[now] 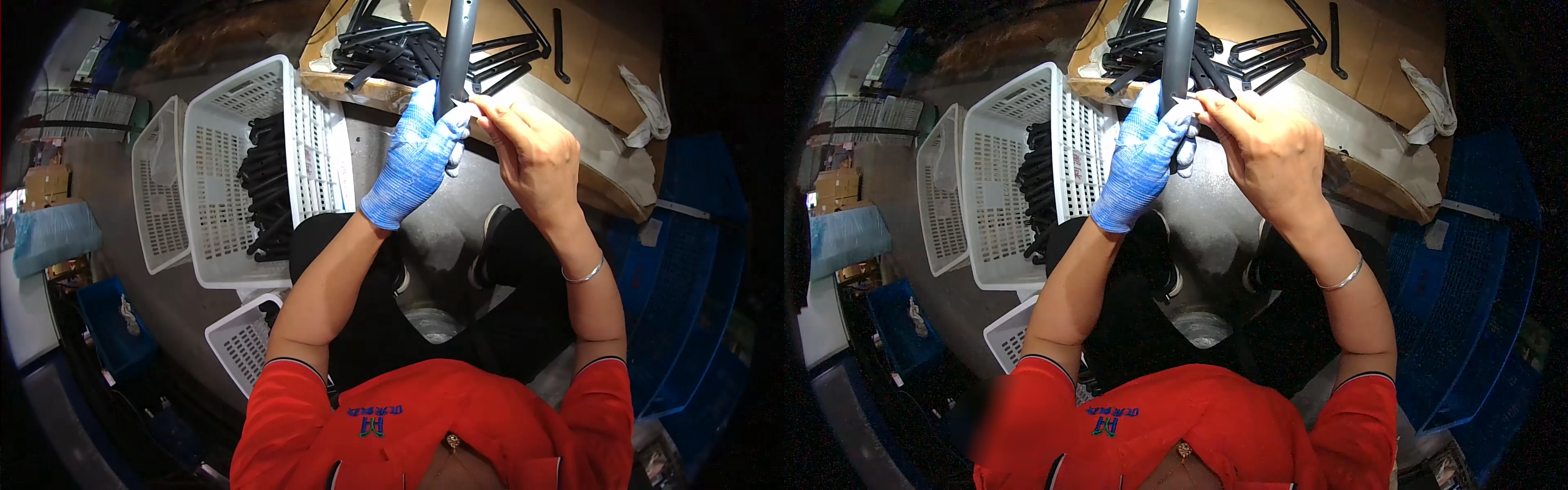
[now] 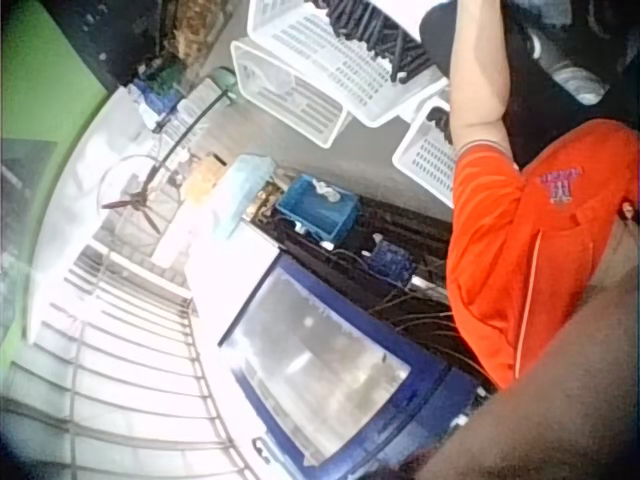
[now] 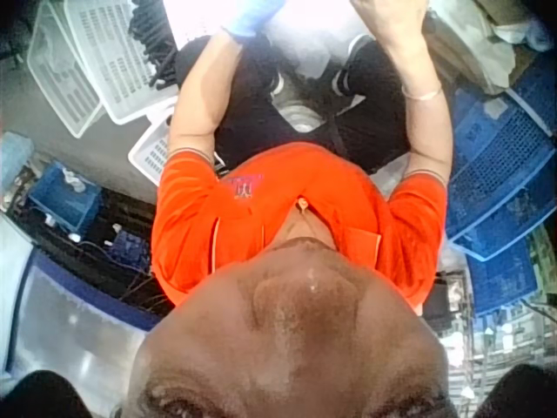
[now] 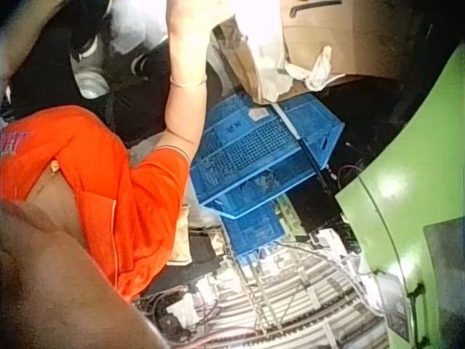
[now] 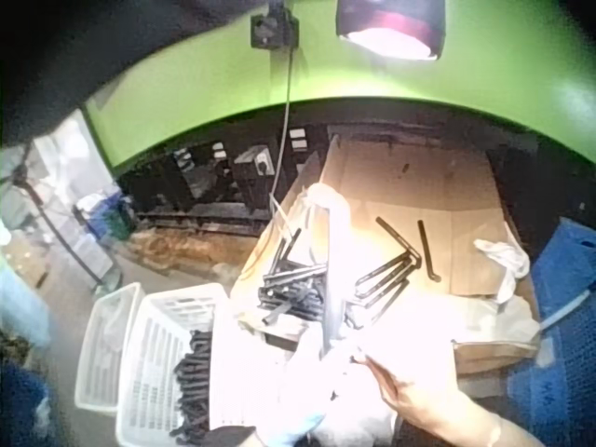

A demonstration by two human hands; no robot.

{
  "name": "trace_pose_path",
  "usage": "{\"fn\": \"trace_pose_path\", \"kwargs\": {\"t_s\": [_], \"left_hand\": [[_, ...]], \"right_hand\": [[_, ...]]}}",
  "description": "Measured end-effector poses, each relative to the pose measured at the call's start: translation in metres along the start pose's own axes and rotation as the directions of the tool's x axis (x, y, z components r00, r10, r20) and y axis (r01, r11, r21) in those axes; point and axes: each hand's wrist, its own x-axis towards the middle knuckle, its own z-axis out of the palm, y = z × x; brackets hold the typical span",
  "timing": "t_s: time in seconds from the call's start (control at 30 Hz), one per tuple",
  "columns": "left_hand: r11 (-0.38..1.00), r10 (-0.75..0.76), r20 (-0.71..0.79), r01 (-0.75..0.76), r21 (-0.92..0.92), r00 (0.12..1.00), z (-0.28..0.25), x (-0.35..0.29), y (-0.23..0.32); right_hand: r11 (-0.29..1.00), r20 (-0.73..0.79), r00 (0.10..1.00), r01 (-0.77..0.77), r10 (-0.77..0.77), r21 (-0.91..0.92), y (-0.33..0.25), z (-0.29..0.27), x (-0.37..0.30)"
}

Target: Assembling small pins or parts into black plastic frame components at a manual assembly station.

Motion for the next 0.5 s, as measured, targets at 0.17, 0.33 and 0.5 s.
{"fn": "trace_pose_path", "kwargs": {"t_s": [0.17, 0.33, 0.5], "left_hand": [[1.000, 0.012, -0.025, -0.011, 0.022, 1.000, 0.0010, -0.0016, -0.0003], [0.990, 0.072, -0.075, -0.062, 0.124, 0.995, 0.0003, -0.0028, -0.0006], [0.993, 0.054, -0.073, -0.046, 0.113, 0.996, 0.0002, -0.0020, -0.0020]], "right_hand": [[1.000, -0.013, 1.000, -0.002, 0.002, -0.019, -0.0017, 0.0011, -0.0015], [0.999, -0.014, 1.000, -0.008, 0.007, -0.034, -0.0064, 0.0012, -0.0014], [0.998, -0.013, 1.000, -0.010, 0.009, -0.056, -0.0074, 0.0022, -0.0035]]}}
